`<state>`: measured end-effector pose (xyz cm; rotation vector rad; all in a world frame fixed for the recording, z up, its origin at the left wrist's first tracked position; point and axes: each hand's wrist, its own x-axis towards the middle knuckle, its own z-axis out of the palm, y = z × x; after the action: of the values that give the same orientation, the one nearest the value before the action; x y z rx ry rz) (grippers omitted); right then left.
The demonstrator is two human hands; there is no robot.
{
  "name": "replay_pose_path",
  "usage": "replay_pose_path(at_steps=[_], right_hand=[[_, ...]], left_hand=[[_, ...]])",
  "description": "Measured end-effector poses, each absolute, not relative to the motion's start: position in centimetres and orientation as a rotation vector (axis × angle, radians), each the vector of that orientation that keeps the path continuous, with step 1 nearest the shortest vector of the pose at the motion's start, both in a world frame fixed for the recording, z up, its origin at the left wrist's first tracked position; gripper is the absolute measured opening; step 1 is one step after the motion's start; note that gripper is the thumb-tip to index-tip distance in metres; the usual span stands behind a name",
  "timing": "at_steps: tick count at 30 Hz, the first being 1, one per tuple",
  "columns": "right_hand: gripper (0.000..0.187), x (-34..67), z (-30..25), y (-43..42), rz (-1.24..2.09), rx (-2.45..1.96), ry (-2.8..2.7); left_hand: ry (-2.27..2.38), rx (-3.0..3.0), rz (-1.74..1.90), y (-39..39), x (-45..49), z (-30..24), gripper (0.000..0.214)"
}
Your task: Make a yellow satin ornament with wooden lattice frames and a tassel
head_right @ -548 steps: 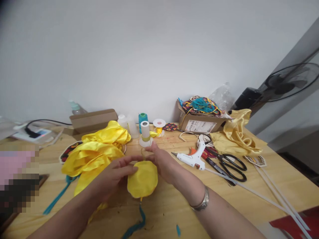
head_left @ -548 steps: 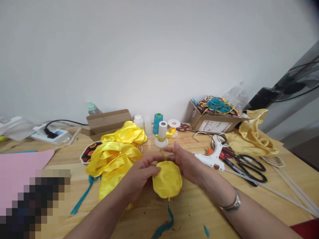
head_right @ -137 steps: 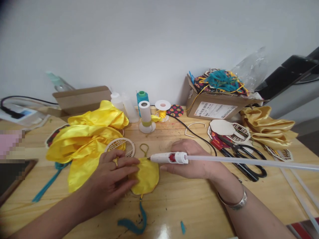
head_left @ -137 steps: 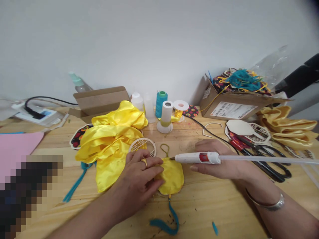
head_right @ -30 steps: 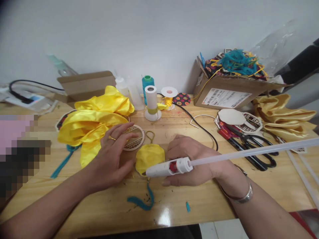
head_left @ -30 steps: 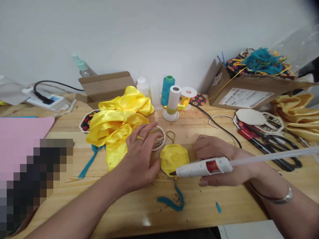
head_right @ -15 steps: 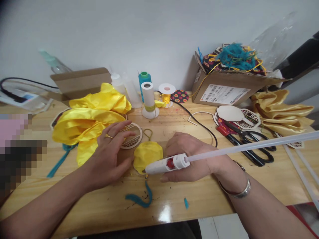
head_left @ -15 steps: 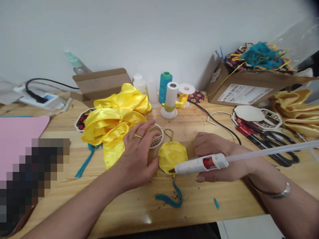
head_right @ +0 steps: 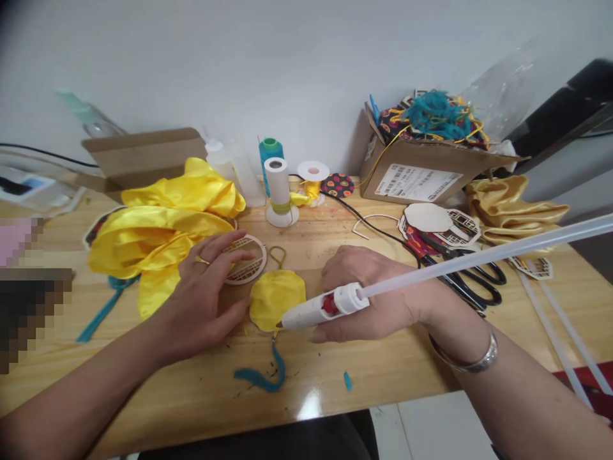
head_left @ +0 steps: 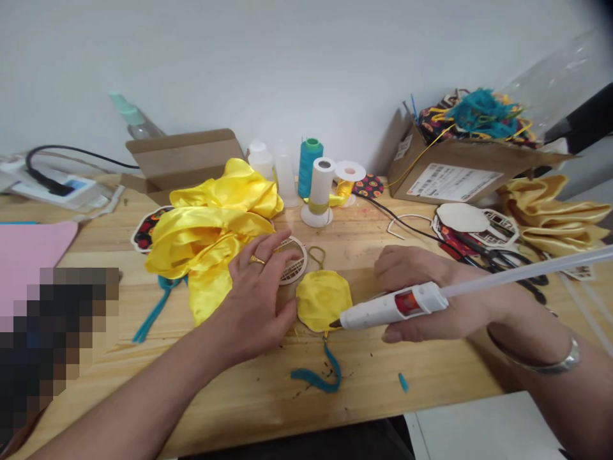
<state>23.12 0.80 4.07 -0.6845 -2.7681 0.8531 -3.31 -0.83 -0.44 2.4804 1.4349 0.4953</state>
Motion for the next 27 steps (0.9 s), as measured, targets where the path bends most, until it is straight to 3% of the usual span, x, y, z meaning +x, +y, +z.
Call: replay_pose_path(at_steps=[6,27], right_hand=[[0.040,23.3,3.3,0.4,1.010,-0.764,-2.641],[0.042,24.0,1.9,-0.1,1.006,-0.735,-2.558]], left_hand=[[1.434,2.482,0.493,-0.9,-3.2,-0.2,0.046],[1.455,2.508,0.464,-0.9,-3.2,-0.4,0.046]])
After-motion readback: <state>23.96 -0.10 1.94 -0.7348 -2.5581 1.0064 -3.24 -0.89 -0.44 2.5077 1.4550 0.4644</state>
